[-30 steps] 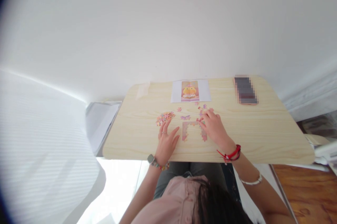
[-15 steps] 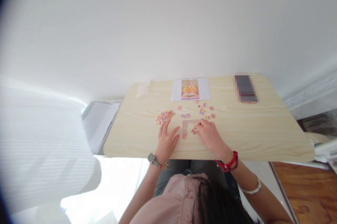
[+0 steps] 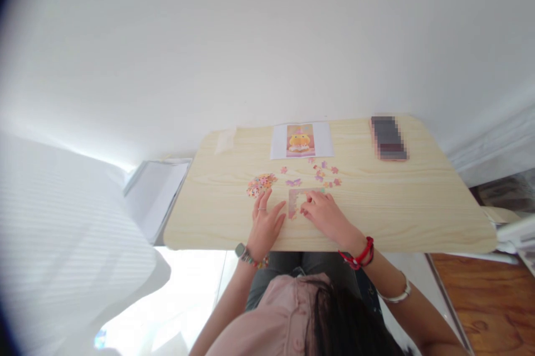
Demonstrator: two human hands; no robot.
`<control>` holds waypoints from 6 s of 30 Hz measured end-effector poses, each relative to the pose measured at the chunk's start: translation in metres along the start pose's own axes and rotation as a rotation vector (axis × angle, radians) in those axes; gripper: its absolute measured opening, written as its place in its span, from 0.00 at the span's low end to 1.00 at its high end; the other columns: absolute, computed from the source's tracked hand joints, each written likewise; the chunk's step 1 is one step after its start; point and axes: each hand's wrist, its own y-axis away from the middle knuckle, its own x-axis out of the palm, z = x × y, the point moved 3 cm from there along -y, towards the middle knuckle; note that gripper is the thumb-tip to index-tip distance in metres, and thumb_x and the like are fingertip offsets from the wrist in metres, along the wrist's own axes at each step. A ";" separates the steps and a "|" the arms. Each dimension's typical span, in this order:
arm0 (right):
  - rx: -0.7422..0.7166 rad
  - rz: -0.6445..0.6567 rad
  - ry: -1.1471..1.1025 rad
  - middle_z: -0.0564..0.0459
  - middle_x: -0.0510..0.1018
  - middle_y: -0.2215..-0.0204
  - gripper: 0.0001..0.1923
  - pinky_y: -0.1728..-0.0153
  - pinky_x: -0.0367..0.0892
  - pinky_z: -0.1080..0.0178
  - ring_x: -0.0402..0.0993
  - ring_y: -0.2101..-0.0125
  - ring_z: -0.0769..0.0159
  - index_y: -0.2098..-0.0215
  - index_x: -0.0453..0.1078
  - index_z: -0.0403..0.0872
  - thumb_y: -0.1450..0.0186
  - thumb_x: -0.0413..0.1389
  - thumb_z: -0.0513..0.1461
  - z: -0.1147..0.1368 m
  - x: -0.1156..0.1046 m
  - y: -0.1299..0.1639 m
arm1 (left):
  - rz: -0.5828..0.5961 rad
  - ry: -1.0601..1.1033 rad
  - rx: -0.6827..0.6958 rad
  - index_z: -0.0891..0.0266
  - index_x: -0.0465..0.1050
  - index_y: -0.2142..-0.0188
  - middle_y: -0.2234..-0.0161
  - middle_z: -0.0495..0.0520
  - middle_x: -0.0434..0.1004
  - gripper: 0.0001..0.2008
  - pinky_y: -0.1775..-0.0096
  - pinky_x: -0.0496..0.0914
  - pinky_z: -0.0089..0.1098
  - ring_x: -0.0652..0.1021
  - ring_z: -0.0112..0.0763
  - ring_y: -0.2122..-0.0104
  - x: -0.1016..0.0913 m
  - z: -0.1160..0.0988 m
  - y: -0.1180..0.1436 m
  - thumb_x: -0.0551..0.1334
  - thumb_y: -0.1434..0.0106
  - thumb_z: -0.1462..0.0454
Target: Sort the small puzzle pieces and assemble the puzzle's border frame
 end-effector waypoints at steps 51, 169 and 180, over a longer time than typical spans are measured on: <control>-0.129 0.047 0.097 0.50 0.69 0.65 0.02 0.60 0.57 0.58 0.64 0.62 0.62 0.68 0.67 0.46 0.39 0.54 0.37 0.004 0.008 0.006 | -0.006 0.063 0.027 0.59 0.69 0.57 0.43 0.58 0.51 0.13 0.46 0.61 0.49 0.52 0.47 0.41 0.001 -0.005 0.015 0.57 0.41 0.71; 0.072 -0.068 0.104 0.48 0.71 0.63 0.07 0.63 0.56 0.58 0.65 0.60 0.60 0.68 0.68 0.47 0.40 0.56 0.42 -0.007 -0.009 0.009 | -0.110 0.088 0.046 0.60 0.70 0.59 0.43 0.59 0.53 0.10 0.47 0.63 0.50 0.54 0.47 0.42 -0.003 0.003 0.005 0.58 0.41 0.69; 0.141 -0.086 0.075 0.51 0.70 0.67 0.06 0.64 0.53 0.59 0.65 0.62 0.63 0.72 0.68 0.46 0.38 0.51 0.35 0.008 0.001 0.014 | -0.089 0.074 0.044 0.60 0.70 0.60 0.43 0.59 0.54 0.10 0.47 0.63 0.49 0.55 0.46 0.42 -0.003 0.001 0.004 0.58 0.41 0.70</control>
